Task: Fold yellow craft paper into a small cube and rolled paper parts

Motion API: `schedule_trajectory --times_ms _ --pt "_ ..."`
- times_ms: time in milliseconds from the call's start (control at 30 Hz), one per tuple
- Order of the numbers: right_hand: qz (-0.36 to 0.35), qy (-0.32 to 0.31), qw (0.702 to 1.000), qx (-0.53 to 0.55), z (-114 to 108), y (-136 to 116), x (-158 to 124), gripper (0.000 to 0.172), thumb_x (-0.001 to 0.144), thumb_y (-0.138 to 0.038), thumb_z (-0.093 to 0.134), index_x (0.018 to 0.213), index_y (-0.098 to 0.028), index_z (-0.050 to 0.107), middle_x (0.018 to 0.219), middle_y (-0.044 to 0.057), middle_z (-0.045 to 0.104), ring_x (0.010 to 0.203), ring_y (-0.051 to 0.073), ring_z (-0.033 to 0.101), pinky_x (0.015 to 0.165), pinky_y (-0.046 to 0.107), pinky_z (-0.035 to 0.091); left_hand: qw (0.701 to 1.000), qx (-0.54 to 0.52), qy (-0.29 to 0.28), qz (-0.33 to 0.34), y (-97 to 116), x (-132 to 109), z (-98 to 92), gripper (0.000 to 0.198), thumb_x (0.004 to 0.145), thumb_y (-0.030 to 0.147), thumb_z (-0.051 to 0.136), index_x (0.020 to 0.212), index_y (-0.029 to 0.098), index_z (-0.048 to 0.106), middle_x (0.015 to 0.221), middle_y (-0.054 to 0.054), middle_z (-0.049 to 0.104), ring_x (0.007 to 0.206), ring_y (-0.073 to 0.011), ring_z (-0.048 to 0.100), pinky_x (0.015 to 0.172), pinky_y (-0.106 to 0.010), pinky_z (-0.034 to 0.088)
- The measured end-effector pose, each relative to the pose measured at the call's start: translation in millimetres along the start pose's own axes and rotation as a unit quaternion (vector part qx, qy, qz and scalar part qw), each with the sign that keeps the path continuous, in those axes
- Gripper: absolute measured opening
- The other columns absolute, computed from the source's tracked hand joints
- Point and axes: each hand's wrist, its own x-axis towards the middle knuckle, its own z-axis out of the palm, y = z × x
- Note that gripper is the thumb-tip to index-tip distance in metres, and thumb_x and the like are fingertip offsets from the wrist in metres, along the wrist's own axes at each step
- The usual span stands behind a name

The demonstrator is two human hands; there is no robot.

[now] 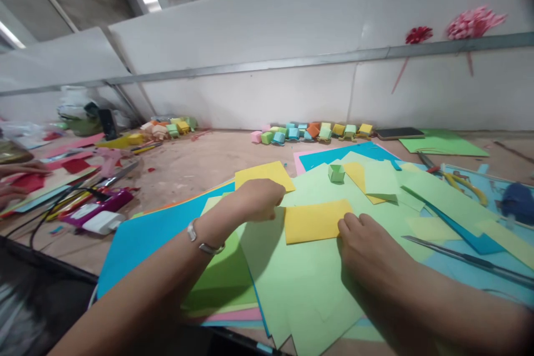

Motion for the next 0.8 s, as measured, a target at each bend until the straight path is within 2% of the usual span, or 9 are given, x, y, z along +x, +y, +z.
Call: schedule_trajectory --times_ms 100,267,367,433,500,567,633,700,800 --pt "-0.004 0.007 1.000 -0.009 3 -1 0 0.027 0.066 -0.007 0.068 0.046 -0.020 0.054 0.061 0.008 0.048 0.062 0.020 0.039 0.052 0.034 0.018 0.995 -0.065 0.073 -0.004 4 2 11.8 0.028 0.090 0.025 0.049 0.110 0.014 0.065 0.103 -0.014 0.068 0.090 -0.0267 0.062 0.069 -0.031 0.041" --pt "0.013 0.033 0.999 0.000 2 -4 -2 0.026 0.066 -0.008 0.066 0.048 -0.020 0.052 0.058 0.007 0.046 0.060 0.020 0.041 0.049 0.033 0.020 0.981 -0.169 0.097 0.011 12 7 31.5 0.050 0.067 0.034 0.077 0.113 0.017 0.063 0.097 -0.007 0.066 0.084 -0.0241 0.061 0.064 -0.027 0.041" --pt "0.058 0.067 0.996 0.006 -5 -2 -1 0.016 0.067 -0.004 0.063 0.058 -0.018 0.060 0.060 0.007 0.050 0.058 0.020 0.045 0.048 0.033 0.023 0.968 -0.225 0.108 0.012 11 7 35.9 0.037 0.068 0.025 0.073 0.103 0.018 0.064 0.081 -0.001 0.063 0.072 -0.0190 0.058 0.057 -0.024 0.038" --pt "0.095 0.125 0.987 -0.010 -8 1 1 0.018 0.071 -0.001 0.057 0.079 -0.014 0.068 0.061 0.007 0.054 0.057 0.020 0.047 0.048 0.033 0.025 0.959 -0.254 0.124 0.019 11 6 36.0 0.018 0.071 0.023 0.068 0.088 0.018 0.065 0.073 0.001 0.059 0.066 -0.0164 0.054 0.055 -0.024 0.035" --pt "0.099 0.204 0.974 0.010 -9 7 5 0.036 0.076 0.000 0.050 0.108 -0.010 0.064 0.062 0.005 0.056 0.055 0.019 0.048 0.049 0.031 0.028 0.949 -0.276 0.147 0.031 12 5 34.8 0.005 0.072 0.020 0.065 0.074 0.018 0.061 0.067 0.002 0.055 0.064 -0.0151 0.050 0.056 -0.025 0.033" --pt "0.074 0.275 0.956 0.072 -6 13 10 0.046 0.083 -0.001 0.043 0.126 -0.009 0.053 0.061 0.001 0.056 0.052 0.017 0.047 0.049 0.029 0.031 0.939 -0.296 0.171 0.049 16 3 33.3 0.008 0.072 0.017 0.063 0.067 0.018 0.056 0.066 0.003 0.053 0.065 -0.0144 0.048 0.059 -0.025 0.033" --pt "0.056 0.320 0.935 0.140 -2 19 14 0.040 0.089 -0.005 0.038 0.126 -0.010 0.051 0.063 0.000 0.059 0.052 0.016 0.049 0.049 0.027 0.034 0.928 -0.317 0.182 0.077 18 0 32.2 0.010 0.072 0.019 0.063 0.066 0.018 0.055 0.067 0.003 0.052 0.066 -0.0137 0.047 0.060 -0.025 0.034" --pt "0.057 0.346 0.916 0.193 1 22 16 0.029 0.091 -0.007 0.038 0.111 -0.012 0.058 0.067 0.003 0.063 0.056 0.016 0.055 0.051 0.027 0.039 0.903 -0.384 0.140 0.131 19 -4 31.7 0.015 0.072 0.029 0.066 0.069 0.018 0.056 0.068 0.002 0.053 0.064 -0.0131 0.046 0.060 -0.024 0.036" --pt "0.046 0.376 0.883 0.278 -2 23 16 0.020 0.092 -0.006 0.042 0.092 -0.015 0.060 0.075 0.006 0.066 0.066 0.017 0.060 0.057 0.027 0.046 0.803 -0.563 0.087 0.174 15 -4 32.2 0.036 0.074 0.052 0.064 0.071 0.017 0.059 0.072 0.000 0.055 0.065 -0.0136 0.047 0.062 -0.026 0.039"
